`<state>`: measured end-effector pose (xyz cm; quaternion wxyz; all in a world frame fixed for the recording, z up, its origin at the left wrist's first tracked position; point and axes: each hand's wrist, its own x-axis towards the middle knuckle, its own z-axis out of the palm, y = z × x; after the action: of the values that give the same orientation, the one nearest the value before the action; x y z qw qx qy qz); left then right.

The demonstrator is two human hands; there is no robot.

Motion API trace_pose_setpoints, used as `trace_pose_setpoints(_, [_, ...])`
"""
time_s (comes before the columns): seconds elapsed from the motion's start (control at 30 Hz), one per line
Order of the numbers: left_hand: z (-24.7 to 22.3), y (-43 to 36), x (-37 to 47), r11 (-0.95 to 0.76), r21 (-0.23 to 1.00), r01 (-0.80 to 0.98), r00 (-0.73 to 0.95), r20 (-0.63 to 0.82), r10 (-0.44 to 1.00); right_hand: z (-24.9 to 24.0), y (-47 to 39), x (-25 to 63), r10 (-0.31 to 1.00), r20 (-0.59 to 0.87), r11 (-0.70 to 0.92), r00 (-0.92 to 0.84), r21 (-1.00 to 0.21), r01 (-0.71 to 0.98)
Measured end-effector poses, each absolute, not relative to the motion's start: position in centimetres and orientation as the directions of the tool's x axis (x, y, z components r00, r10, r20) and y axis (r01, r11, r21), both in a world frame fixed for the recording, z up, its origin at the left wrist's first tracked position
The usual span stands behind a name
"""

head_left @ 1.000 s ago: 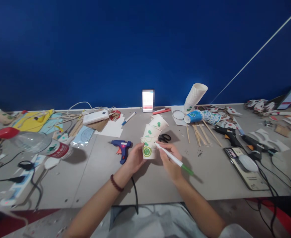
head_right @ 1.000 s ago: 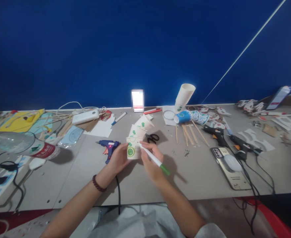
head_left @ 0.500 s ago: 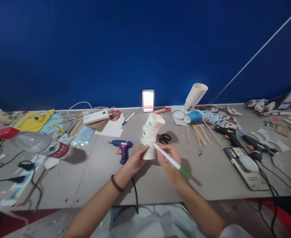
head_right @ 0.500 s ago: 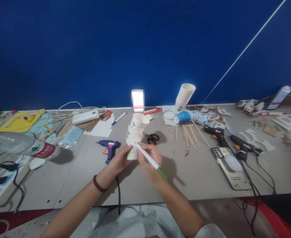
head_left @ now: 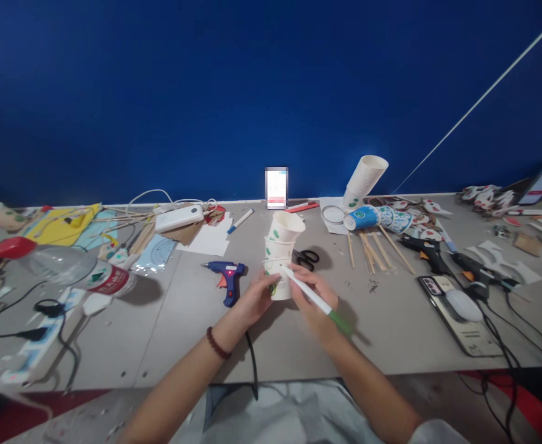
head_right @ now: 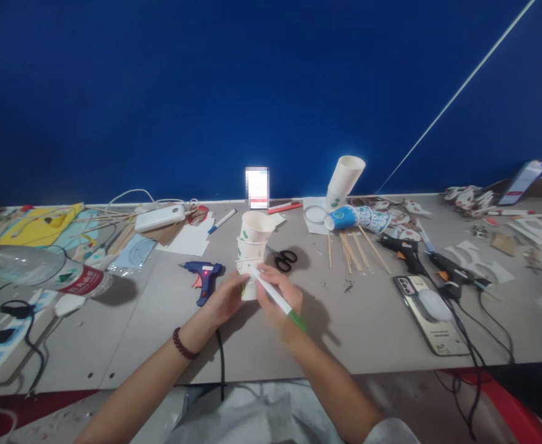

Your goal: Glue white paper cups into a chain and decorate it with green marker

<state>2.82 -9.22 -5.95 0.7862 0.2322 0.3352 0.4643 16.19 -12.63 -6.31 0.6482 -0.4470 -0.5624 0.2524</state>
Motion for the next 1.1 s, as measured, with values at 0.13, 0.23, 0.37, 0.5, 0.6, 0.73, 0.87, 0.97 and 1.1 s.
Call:
trace_pose_setpoints(0.13, [-5.87,-9.24,3.01,0.431,0.705,-0.564,0.326,-0.290,0.900,-6.05,-12.61,16.31,0.762,0.612,0.526,0.212,-0.775,0.350])
trace_pose_setpoints(0.23, [-6.23,-9.30,3.03,0.402,0.720,-0.567,0.312,-0.263,0.913,-5.97,-12.62,16.44,0.725,0.671,0.558,0.155,-0.704,0.439])
trace_pose_setpoints(0.37, [-6.54,-9.45,3.12,0.376,0.733,-0.567,0.288,-0.251,0.924,-5.98,-12.54,16.54,0.699,0.705,0.578,0.117,-0.654,0.488])
trace_pose_setpoints(0.5, [-6.43,-9.58,3.29,0.369,0.733,-0.572,0.283,-0.246,0.927,-6.05,-12.44,16.58,0.680,0.725,0.596,0.107,-0.632,0.496])
trace_pose_setpoints(0.6, [-6.48,-9.61,3.33,0.372,0.736,-0.566,0.275,-0.257,0.926,-6.11,-12.42,16.60,0.690,0.717,0.588,0.103,-0.637,0.498])
trace_pose_setpoints(0.73, [-6.68,-9.57,3.28,0.364,0.742,-0.564,0.279,-0.243,0.929,-6.12,-12.41,16.63,0.692,0.715,0.590,0.098,-0.638,0.495])
trace_pose_setpoints(0.87, [-6.62,-9.56,3.23,0.368,0.744,-0.558,0.294,-0.237,0.926,-5.94,-12.38,16.66,0.679,0.729,0.598,0.087,-0.618,0.510])
trace_pose_setpoints(0.97, [-6.54,-9.53,3.20,0.367,0.750,-0.551,0.303,-0.230,0.925,-5.78,-12.36,16.65,0.673,0.735,0.602,0.081,-0.608,0.518])
trace_pose_setpoints(1.1, [-6.69,-9.43,3.12,0.365,0.753,-0.548,0.307,-0.224,0.925,-5.61,-12.37,16.60,0.658,0.748,0.603,0.085,-0.591,0.535])
